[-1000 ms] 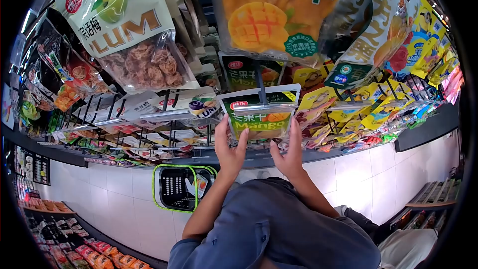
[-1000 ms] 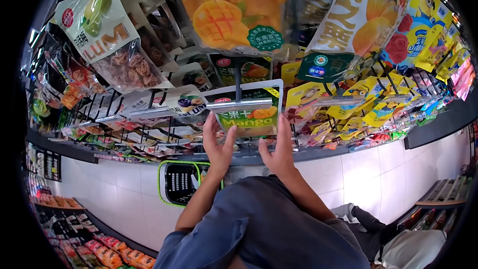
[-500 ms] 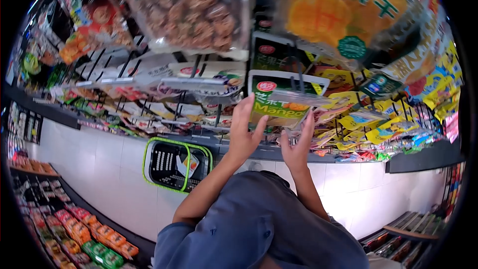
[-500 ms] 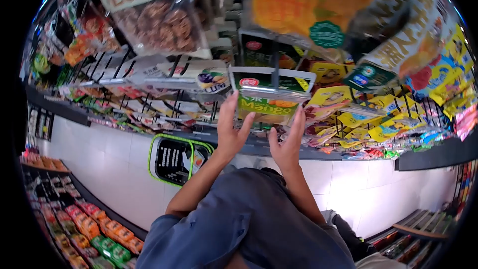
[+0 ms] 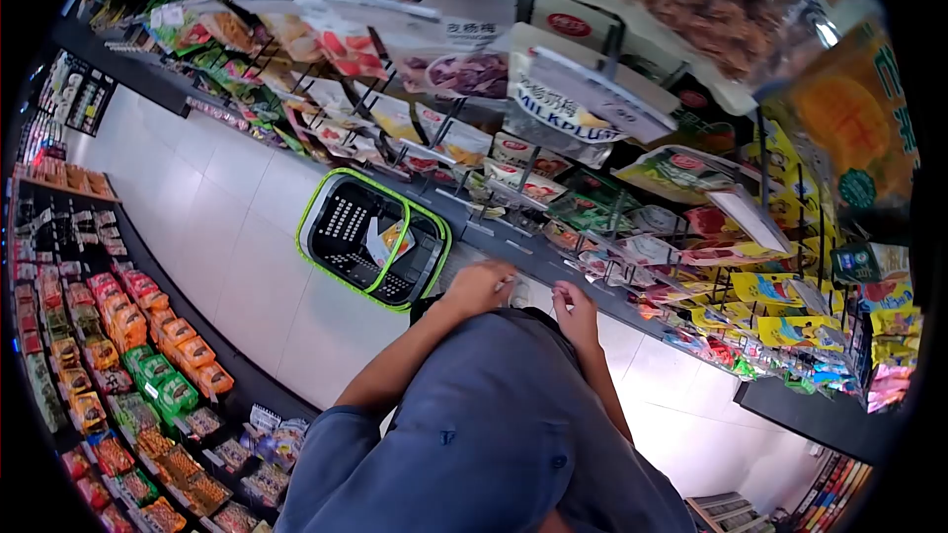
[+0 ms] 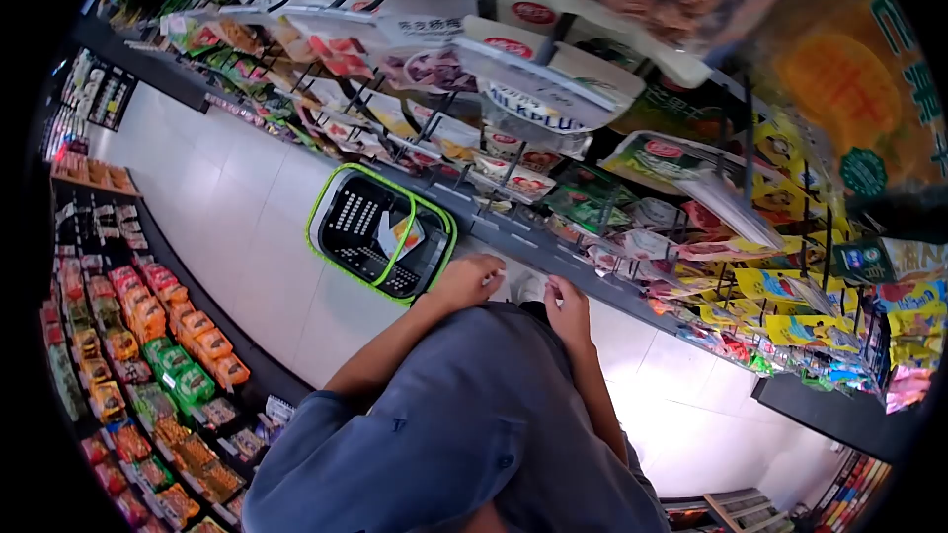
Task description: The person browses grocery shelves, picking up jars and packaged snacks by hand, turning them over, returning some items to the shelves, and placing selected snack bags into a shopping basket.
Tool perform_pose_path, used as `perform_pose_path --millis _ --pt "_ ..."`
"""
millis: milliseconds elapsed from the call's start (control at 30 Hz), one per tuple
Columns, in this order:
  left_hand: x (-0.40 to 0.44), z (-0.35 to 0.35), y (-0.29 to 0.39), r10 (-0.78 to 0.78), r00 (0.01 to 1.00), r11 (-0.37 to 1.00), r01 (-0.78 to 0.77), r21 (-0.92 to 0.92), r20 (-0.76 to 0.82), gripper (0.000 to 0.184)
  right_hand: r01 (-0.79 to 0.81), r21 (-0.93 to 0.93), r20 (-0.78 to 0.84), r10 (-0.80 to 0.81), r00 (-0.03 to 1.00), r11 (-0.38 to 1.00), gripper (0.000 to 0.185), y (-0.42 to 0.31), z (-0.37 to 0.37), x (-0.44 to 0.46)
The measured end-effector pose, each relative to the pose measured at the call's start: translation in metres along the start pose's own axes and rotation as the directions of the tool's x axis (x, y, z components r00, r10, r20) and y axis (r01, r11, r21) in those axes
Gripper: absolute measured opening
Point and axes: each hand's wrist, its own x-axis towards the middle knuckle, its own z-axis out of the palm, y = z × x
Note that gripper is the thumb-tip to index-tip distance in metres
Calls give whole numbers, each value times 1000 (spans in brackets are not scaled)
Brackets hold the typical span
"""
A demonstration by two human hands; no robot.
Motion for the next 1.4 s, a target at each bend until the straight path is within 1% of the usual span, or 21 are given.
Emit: perform_pose_path --millis 100,133,167,200,233,267,300,333,367,400,433,500,533,667,767,833,867,900,1200,1267,1400 --pt "-41 27 -81 -364 924 900 316 300 120 42 18 -288 -129 -58 990 957 28 141 40 -10" --pt "-55 27 -97 -375 919 898 329 292 117 42 14 -424 -176 -97 980 905 31 187 46 -20" --pt "-68 26 -111 -514 824 848 447 283 238 42 -216 -435 -110 186 976 874 32 215 46 -31" --pt "-82 26 -127 -626 694 780 555 289 356 43 -426 -463 -51 456 888 778 34 230 46 -43" --pt "-102 38 -154 -634 689 773 567 284 352 43 -567 -410 -1 621 784 715 34 225 43 -54" --pt "-126 57 -186 -675 670 727 676 120 310 42 -694 -363 56 759 649 621 34 217 41 -63" --pt "-149 66 -207 -715 641 655 754 -51 277 41 -691 -371 63 760 647 620 34 221 46 -73" --pt "-167 65 -215 -765 600 610 792 -38 234 38 -653 -293 111 703 702 699 32 228 51 -83" --pt "-182 63 -221 -809 556 562 827 -28 190 36 -334 -534 235 516 824 777 31 258 57 -87" --pt "-194 62 -228 -823 548 555 832 2 149 32 33 -699 343 294 892 714 30 274 63 -90" --pt "-204 64 -231 -827 543 548 836 -4 147 32 42 -701 351 293 889 712 30 289 66 -92" --pt "-219 60 -222 -889 457 455 875 -165 -31 30 -251 -408 185 349 919 878 30 273 81 -91" --pt "-222 59 -222 -889 459 452 876 -171 2 30 -368 -332 197 446 873 868 30 240 81 -88" --pt "-231 72 -212 -897 442 428 883 -192 34 31 -236 -443 316 397 862 865 32 241 89 -57" --pt "-225 78 -192 -885 460 446 882 -151 74 33 -98 -425 320 250 914 900 24 232 98 -29" --pt "-226 79 -179 -837 540 535 841 -80 92 32 -473 -308 371 562 739 825 24 208 97 -18" --pt "-228 75 -170 -846 526 520 850 -81 87 32 -614 -236 379 653 656 753 25 195 96 -12" --pt "-229 69 -159 -852 513 509 858 -66 108 33 -643 -198 397 660 638 740 25 189 97 -5" --pt "-258 55 -135 -926 355 357 934 -4 130 35 -610 -174 422 618 663 773 23 156 140 40" --pt "-258 46 -135 -966 252 255 965 53 63 36 -613 -168 430 617 659 772 23 150 152 41" --pt "-280 29 -154 -963 268 267 963 -45 14 35 -593 -237 434 630 644 769 22 143 173 34"
